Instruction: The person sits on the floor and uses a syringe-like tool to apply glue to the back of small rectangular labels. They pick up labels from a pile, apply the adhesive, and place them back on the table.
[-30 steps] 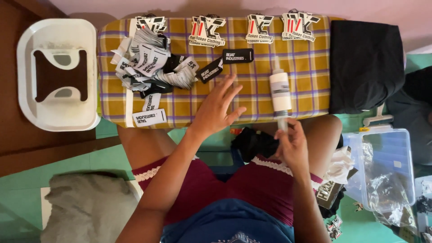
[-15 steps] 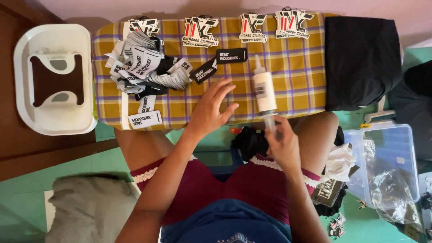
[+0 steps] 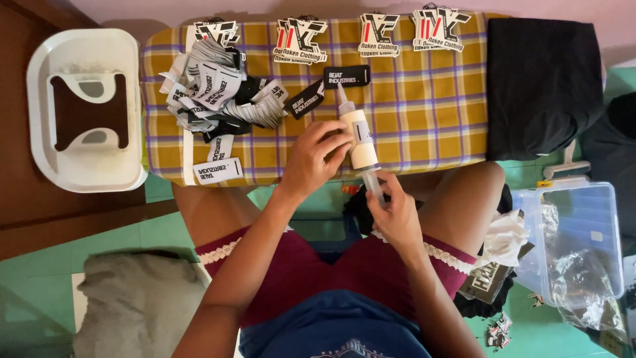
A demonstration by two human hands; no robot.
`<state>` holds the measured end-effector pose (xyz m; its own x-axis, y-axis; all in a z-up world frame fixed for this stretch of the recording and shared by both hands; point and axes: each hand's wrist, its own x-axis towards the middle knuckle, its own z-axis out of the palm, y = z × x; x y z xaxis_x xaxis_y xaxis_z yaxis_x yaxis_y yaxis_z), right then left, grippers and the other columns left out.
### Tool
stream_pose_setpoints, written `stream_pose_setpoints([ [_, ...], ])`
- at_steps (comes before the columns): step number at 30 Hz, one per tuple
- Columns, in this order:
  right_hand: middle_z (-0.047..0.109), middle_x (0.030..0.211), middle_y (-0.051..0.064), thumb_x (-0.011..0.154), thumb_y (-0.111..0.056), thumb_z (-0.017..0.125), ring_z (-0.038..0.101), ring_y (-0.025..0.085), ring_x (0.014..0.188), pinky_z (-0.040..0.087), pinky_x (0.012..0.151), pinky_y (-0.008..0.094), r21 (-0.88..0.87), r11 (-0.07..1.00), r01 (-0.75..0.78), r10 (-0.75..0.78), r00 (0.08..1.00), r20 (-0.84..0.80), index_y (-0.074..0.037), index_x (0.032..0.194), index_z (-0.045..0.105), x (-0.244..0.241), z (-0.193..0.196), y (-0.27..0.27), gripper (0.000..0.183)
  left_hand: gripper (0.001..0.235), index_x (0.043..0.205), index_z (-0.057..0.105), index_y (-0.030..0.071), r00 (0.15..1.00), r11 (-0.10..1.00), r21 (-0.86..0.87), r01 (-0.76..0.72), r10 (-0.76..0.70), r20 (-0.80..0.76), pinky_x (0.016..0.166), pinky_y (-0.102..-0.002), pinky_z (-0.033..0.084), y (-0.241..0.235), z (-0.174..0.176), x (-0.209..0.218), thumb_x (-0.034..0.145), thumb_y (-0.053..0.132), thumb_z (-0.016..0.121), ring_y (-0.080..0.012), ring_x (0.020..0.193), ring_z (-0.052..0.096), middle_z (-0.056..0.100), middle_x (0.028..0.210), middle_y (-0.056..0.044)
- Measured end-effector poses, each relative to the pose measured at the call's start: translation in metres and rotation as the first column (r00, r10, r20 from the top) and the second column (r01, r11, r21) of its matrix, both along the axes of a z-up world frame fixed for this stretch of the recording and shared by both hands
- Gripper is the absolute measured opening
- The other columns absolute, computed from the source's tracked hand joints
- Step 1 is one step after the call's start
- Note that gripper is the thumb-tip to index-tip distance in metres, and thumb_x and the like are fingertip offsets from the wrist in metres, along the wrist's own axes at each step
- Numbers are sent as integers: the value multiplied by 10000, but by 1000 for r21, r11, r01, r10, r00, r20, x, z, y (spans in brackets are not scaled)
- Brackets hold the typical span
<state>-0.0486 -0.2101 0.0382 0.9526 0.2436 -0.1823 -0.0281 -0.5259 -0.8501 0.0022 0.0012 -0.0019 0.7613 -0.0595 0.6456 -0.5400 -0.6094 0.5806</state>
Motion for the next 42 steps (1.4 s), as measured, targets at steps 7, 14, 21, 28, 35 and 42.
stream_pose_setpoints([
  [7,745,923,173,979,-108,575,631,223,362,508,277,289,-6,1000,-21,21,1000,7,7,1287,540,0,0,1,330,98,1027,780,97,994,999,2,-39,39,104,848,-398,618,-3,-10,2,939,138,769,-304,1039,699,702,1101,-80],
  [14,750,1005,137,937,-396,687,719,336,713,580,599,484,-247,966,-76,107,988,114,-76,1253,657,5,7,-9,451,381,1221,689,126,994,991,-115,75,-83,-67,973,-499,548,-4,-4,3,926,352,773,-358,1169,637,648,1238,-96],
  [21,714,864,94,973,-293,796,721,323,815,572,645,397,-243,964,104,-7,929,370,-94,1107,735,43,19,-6,248,854,1564,370,99,987,976,-215,27,-60,-147,1089,-468,492,-10,1,-1,910,412,821,-305,1226,631,661,1307,-104],
  [28,674,807,27,884,-284,878,698,215,712,557,599,328,-116,993,38,6,934,356,-129,1034,727,78,14,26,263,883,1594,317,75,983,975,-218,49,-86,-163,1101,-496,483,-9,11,-6,920,330,826,-330,1255,630,649,1331,-143],
  [35,673,770,-14,843,-330,882,703,186,677,543,666,335,-194,981,30,23,963,267,-168,940,693,91,17,23,267,1188,1606,284,41,979,992,0,127,-126,-158,1153,-455,415,-6,-9,-4,740,609,866,-312,1363,525,551,1457,-140],
  [42,737,792,-22,867,-345,839,749,188,725,578,668,326,-259,965,36,30,969,246,-191,929,769,90,29,20,180,1022,1600,314,43,992,991,90,98,-90,-89,1169,-442,406,-9,-12,-2,847,523,813,-293,1409,501,516,1507,-124],
])
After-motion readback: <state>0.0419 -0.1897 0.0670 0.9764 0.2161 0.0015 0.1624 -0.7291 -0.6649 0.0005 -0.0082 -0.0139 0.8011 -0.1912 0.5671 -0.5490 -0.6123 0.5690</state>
